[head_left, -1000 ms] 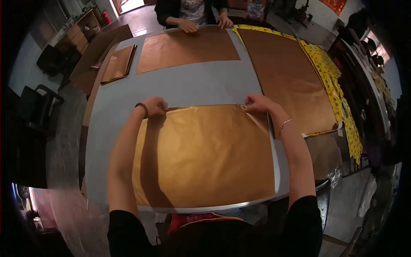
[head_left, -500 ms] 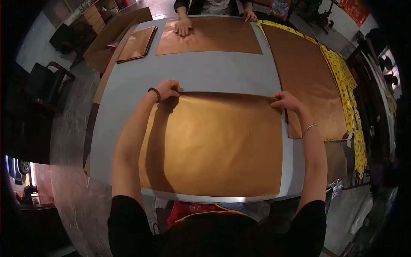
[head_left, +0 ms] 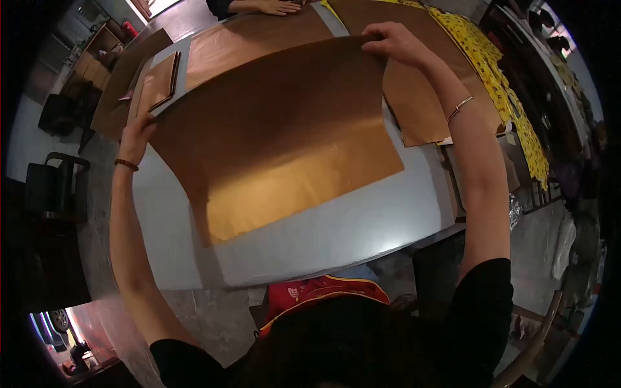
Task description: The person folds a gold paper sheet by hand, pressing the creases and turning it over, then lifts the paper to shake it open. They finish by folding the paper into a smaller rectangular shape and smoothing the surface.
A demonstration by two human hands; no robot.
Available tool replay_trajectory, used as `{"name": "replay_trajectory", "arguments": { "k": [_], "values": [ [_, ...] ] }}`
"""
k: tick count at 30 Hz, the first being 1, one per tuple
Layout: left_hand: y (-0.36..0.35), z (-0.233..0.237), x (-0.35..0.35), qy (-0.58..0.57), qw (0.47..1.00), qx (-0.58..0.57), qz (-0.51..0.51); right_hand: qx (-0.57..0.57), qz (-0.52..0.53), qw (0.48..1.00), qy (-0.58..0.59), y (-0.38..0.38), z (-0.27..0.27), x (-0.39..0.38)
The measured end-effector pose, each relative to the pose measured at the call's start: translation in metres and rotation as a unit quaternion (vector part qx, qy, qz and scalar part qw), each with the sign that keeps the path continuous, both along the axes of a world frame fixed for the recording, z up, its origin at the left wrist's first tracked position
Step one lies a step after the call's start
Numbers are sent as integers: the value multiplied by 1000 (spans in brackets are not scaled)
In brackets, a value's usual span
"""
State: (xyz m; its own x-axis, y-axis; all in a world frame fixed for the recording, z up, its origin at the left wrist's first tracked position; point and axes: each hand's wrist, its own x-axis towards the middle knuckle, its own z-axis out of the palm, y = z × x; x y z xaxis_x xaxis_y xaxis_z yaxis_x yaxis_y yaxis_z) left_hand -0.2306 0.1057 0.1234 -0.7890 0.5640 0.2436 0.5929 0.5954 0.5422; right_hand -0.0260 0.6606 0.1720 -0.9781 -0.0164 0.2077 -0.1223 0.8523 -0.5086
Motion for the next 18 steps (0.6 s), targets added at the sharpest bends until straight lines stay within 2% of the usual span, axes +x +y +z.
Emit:
{"name": "replay_trajectory", "arguments": {
  "k": [1, 2, 3, 4, 5, 6, 7, 9, 11, 13, 16, 18],
  "values": [
    [-5, 28, 11, 7, 1000, 2, 2, 7, 16, 998, 57, -4, 18, 1],
    [-7, 56, 27, 79, 996, 22, 24, 13, 35, 993, 115, -8, 35, -1],
    [-12, 79, 42, 151, 987, 42, 46, 69, 10, 989, 134, -6, 51, 0],
    [-20, 99, 55, 157, 985, 42, 54, 70, 17, 988, 140, -7, 63, 5],
    [-30, 115, 70, 247, 966, 25, 67, 61, 26, 981, 183, -10, 74, 15],
    [-39, 124, 86, 335, 939, 6, 80, 51, 35, 972, 225, -14, 83, 28],
    [-46, 125, 105, 338, 937, 5, 90, 41, 44, 962, 266, -21, 89, 43],
    [-54, 122, 152, 492, 867, -43, 66, 50, 31, 951, 304, -42, 94, 78],
    [-52, 96, 198, 511, 856, -60, 48, 47, 9, 951, 307, -64, 78, 121],
    [-51, 46, 230, 495, 867, -38, 36, 46, 0, 954, 297, -72, 37, 160],
    [-50, -38, 271, 425, 900, -66, 76, 99, -4, 963, 250, -91, -31, 208],
    [-47, -77, 288, 393, 912, -74, 97, 73, -5, 977, 199, -110, -69, 230]
  ]
}}
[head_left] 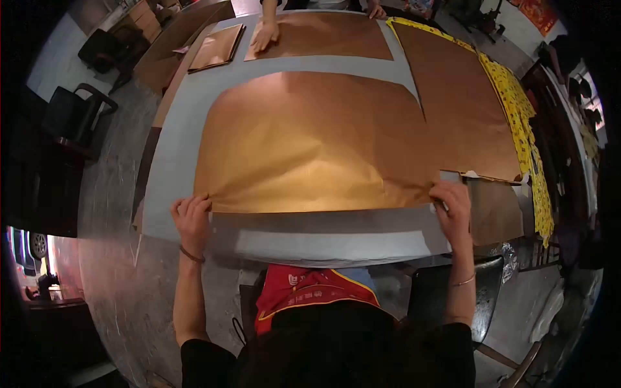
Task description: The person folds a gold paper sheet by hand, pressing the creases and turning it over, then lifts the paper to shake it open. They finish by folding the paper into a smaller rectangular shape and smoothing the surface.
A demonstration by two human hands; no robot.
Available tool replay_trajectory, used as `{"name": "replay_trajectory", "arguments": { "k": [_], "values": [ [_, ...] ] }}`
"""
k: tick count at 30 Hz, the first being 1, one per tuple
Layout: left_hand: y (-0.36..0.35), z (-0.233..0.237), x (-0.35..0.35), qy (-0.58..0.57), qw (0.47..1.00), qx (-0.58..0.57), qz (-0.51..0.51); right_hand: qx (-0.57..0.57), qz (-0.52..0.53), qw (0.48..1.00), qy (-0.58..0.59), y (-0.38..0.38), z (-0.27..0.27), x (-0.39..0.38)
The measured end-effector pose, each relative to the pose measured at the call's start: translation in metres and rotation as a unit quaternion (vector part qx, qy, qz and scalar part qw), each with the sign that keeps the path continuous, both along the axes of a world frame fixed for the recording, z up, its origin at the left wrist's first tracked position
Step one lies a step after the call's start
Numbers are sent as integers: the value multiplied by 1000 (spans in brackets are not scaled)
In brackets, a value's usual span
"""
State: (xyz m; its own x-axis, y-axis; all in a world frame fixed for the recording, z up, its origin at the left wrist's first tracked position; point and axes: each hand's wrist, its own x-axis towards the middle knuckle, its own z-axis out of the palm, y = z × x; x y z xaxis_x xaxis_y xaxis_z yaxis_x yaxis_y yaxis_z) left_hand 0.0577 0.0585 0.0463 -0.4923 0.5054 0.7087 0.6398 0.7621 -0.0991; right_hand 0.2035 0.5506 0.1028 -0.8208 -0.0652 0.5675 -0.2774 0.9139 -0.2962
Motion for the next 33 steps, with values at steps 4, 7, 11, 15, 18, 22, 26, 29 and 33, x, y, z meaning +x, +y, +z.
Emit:
{"name": "replay_trajectory", "arguments": {
  "k": [4, 7, 11, 15, 18, 22, 26, 29, 33],
  "values": [
    [-1, -36, 25, -73, 997, -16, 37, 2, -13, 998, -57, -15, -67, 31],
    [0, -43, 36, -104, 993, -26, 41, -20, -50, 996, -68, -22, -95, 49],
    [-1, -54, 44, -111, 993, -31, 33, -43, -117, 990, -72, -29, -123, 69],
    [-2, -56, 49, -119, 992, -27, 43, -218, -198, 952, -81, -46, -130, 79],
    [0, -55, 51, -131, 990, -29, 47, -363, -222, 904, -39, -56, -135, 76],
    [4, -52, 54, -116, 992, -31, 49, -675, -219, 697, 101, -82, -113, 55],
    [-2, -60, 54, -122, 991, -25, 50, -915, -1, 388, 111, -75, -135, 56],
    [-2, -62, 56, -122, 991, -11, 49, -880, -81, 465, 55, -80, -143, 41],
    [-3, -56, 64, -144, 987, -33, 64, -888, -140, 436, 50, -82, -131, 28]
  ]
}}
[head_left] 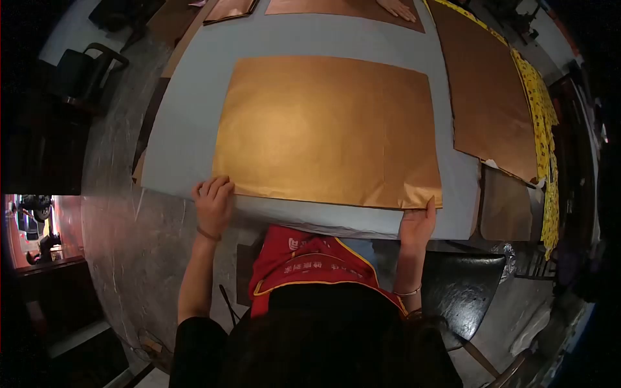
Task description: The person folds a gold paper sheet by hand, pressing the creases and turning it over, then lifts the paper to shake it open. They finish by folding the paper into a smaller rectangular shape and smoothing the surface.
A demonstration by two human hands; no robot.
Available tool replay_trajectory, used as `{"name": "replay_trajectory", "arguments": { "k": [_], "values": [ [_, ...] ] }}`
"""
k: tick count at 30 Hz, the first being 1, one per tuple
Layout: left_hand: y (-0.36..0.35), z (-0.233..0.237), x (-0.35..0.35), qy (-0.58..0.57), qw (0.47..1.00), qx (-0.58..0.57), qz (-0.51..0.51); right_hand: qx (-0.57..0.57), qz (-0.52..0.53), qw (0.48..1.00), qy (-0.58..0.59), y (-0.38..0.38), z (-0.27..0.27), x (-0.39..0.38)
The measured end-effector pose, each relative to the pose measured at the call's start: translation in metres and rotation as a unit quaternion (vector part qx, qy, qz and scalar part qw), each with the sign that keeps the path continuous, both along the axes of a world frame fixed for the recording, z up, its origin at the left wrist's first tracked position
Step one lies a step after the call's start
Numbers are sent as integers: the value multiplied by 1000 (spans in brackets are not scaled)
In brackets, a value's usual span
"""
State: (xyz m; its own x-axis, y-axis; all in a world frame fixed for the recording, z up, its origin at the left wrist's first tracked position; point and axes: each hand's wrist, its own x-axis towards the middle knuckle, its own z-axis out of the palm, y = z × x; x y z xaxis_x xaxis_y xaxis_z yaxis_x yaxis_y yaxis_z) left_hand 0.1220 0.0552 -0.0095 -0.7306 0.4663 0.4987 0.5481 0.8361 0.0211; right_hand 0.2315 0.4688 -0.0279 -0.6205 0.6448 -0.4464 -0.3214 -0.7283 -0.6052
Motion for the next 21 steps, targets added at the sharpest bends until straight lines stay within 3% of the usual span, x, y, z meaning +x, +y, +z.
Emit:
{"name": "replay_trajectory", "arguments": {
  "k": [3, 5, 9, 15, 17, 18, 21],
  "values": [
    [18, 20, 8, -18, 1000, 5, 13, -9, -13, 1000, 9, 0, -2, -2],
    [52, 22, 3, -33, 995, 80, 49, 6, 1, 1000, 13, 3, -7, -1],
    [149, 13, -40, -89, 977, 174, -84, 11, 14, 1000, 1, 0, 3, -6],
    [220, -14, -85, -119, 989, 63, -55, 20, 26, 999, 13, -2, 17, -8],
    [227, -23, -88, -170, 985, -15, -19, 81, 16, 997, 1, -6, 33, -9],
    [229, -25, -86, -161, 986, 35, -34, 97, -20, 995, -4, -5, 33, -10],
    [240, -30, -79, -158, 987, 26, -20, 190, -26, 981, 6, -3, 47, -8]
  ]
}}
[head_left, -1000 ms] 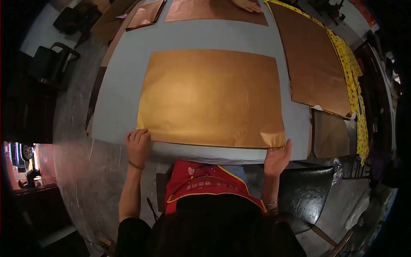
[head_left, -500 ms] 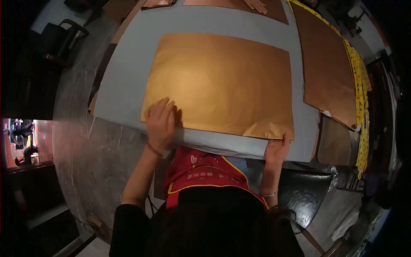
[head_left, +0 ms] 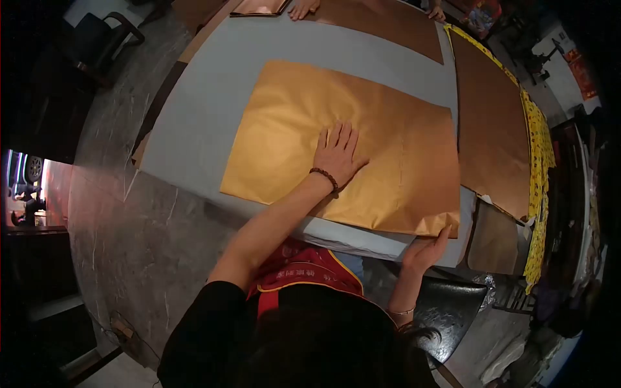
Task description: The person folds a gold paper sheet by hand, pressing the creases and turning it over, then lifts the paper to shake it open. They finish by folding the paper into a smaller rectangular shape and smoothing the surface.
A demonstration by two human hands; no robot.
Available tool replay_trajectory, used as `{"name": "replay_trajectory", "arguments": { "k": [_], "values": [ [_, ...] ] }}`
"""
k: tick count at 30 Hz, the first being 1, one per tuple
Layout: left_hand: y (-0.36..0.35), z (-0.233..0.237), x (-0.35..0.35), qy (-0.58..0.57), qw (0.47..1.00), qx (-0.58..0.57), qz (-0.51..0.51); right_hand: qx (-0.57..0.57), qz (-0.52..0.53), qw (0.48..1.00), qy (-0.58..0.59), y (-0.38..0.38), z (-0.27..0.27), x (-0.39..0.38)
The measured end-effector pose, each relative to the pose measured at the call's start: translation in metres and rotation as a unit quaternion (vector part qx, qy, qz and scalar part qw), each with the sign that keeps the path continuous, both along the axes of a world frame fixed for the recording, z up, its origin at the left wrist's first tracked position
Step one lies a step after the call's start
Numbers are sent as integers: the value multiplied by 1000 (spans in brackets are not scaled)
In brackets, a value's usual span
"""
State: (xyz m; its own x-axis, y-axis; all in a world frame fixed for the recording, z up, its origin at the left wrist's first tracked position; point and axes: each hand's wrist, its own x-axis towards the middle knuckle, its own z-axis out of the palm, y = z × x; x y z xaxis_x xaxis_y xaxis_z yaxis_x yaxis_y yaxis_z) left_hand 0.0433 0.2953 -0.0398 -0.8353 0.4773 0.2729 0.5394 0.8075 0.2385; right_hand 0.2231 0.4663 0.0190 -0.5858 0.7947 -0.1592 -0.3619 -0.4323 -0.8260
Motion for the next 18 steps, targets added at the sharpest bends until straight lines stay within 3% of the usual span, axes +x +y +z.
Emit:
{"name": "replay_trajectory", "arguments": {
  "k": [4, 6, 10, 11, 12, 13, 14, 15, 17, 18],
  "values": [
    [23, 0, 10, -31, 999, -13, 0, 49, -3, 999, 5, -14, 35, -17],
    [39, -1, 16, -31, 1000, -3, 3, 151, 53, 987, 16, -16, 42, -25],
    [48, 6, 9, -34, 999, 35, -20, 235, 125, 964, -12, -61, 82, -61],
    [43, 11, 0, -123, 978, 165, -43, 383, 157, 910, -11, -67, 81, -67],
    [36, 17, -6, -208, 932, 290, -66, 520, 183, 834, -10, -72, 79, -73],
    [24, 23, -6, -222, 861, 453, -66, 644, 204, 737, -8, -79, 77, -77],
    [6, 29, -18, -379, 742, 550, -58, 676, 224, 701, -27, -90, 73, -81],
    [-14, 40, -30, -519, 587, 620, -46, 706, 243, 664, -46, -101, 66, -84],
    [-47, 98, -25, -642, 336, 687, -57, 747, 240, 617, -55, -120, 48, -90],
    [-60, 96, -32, -644, 337, 684, -56, 764, 247, 593, -69, -130, 42, -92]
  ]
}}
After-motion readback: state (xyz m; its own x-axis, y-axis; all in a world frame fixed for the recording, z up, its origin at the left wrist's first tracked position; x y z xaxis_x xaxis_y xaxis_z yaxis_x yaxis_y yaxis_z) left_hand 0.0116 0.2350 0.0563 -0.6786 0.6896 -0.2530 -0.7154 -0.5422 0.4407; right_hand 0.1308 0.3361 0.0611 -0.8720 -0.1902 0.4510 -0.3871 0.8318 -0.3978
